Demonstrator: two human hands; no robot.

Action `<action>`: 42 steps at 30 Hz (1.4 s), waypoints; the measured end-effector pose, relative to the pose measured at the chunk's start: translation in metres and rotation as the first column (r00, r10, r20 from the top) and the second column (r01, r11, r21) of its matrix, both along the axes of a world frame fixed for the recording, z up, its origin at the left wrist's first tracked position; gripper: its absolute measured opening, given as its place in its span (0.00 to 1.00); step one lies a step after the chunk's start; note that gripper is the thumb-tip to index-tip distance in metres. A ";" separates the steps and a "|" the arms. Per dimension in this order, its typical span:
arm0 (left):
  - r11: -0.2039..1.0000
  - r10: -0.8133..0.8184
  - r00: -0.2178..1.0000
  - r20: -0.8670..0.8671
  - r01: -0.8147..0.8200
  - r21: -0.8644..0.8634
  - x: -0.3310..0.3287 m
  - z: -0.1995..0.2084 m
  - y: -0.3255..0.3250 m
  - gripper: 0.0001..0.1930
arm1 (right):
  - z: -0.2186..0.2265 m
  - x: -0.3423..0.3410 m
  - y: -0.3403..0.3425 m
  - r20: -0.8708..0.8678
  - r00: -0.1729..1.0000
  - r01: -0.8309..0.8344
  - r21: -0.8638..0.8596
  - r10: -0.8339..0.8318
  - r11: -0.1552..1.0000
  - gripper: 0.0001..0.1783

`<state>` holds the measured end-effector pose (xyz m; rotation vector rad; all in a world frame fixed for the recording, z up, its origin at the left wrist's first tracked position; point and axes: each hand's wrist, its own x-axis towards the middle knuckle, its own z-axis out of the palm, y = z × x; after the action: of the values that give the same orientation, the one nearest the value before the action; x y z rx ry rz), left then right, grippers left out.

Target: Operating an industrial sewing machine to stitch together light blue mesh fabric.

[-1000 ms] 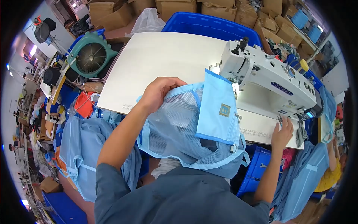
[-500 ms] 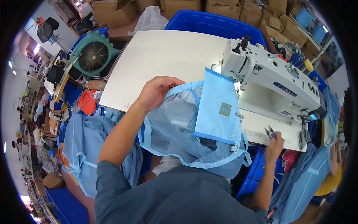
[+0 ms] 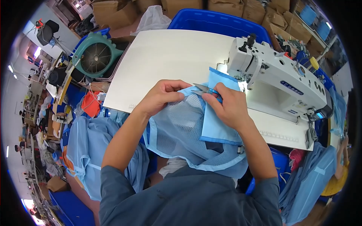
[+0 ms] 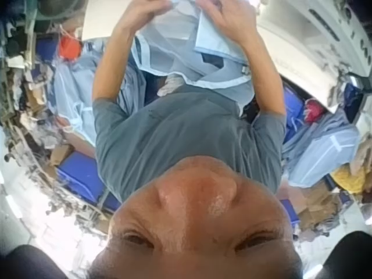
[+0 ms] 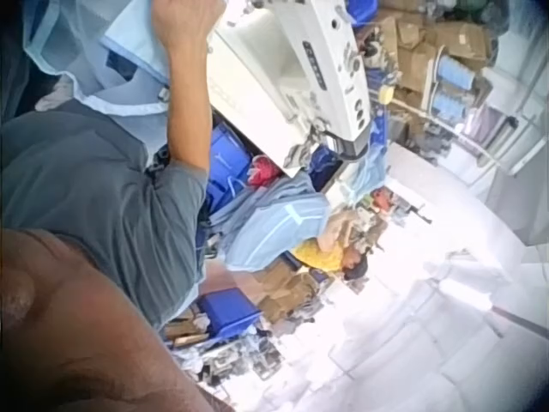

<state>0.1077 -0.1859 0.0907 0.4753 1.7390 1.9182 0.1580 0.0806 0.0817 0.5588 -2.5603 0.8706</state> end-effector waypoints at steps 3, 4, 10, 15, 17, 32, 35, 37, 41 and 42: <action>1.000 -0.012 1.000 0.020 0.012 0.012 -0.003 -0.005 -0.007 0.20 | 0.000 -0.005 -0.011 -0.057 0.998 -0.014 0.056 0.017 0.998 0.27; 1.000 -0.020 1.000 0.025 0.019 0.003 -0.004 -0.006 -0.009 0.20 | 0.000 -0.006 -0.014 -0.055 0.998 -0.016 0.056 0.019 0.998 0.27; 0.999 0.006 1.000 0.000 -0.006 -0.036 -0.003 -0.002 -0.003 0.20 | 0.000 -0.008 -0.007 -0.194 0.980 0.075 0.145 -0.046 0.987 0.25; 0.998 0.039 0.999 0.007 -0.039 -0.055 -0.009 -0.010 -0.011 0.20 | -0.040 0.058 0.066 -0.139 0.927 0.326 -0.167 -0.349 0.931 0.16; 0.995 0.066 0.997 0.035 -0.064 -0.073 -0.011 -0.010 -0.011 0.20 | -0.081 0.072 0.117 -0.042 0.789 0.612 -0.027 -0.613 0.790 0.15; 0.907 -0.248 0.964 -0.100 0.194 -0.374 0.026 0.026 -0.028 0.21 | 0.053 0.023 -0.004 -0.349 0.907 -0.234 0.053 0.238 0.971 0.27; 0.875 -0.269 0.953 -0.137 0.182 -0.449 0.048 0.048 -0.026 0.20 | 0.054 -0.045 -0.003 0.249 0.839 -0.516 0.084 0.484 0.852 0.34; 0.868 -0.236 0.965 -0.117 0.155 -0.471 0.059 0.053 -0.036 0.20 | 0.066 -0.058 -0.005 0.485 0.694 -0.612 0.009 0.532 0.791 0.32; 0.866 -0.245 0.962 -0.121 0.161 -0.473 0.069 0.050 -0.063 0.21 | 0.084 -0.052 -0.021 0.751 0.505 -0.643 -0.001 0.426 0.766 0.21; 0.853 -0.226 0.967 -0.117 0.138 -0.504 0.071 0.049 -0.068 0.18 | 0.093 -0.043 -0.022 0.705 0.548 -0.612 -0.030 0.451 0.790 0.16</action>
<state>0.1789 -0.2535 0.1398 0.5981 2.1188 1.2608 0.1153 0.0585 0.1744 1.3895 -3.2455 1.1632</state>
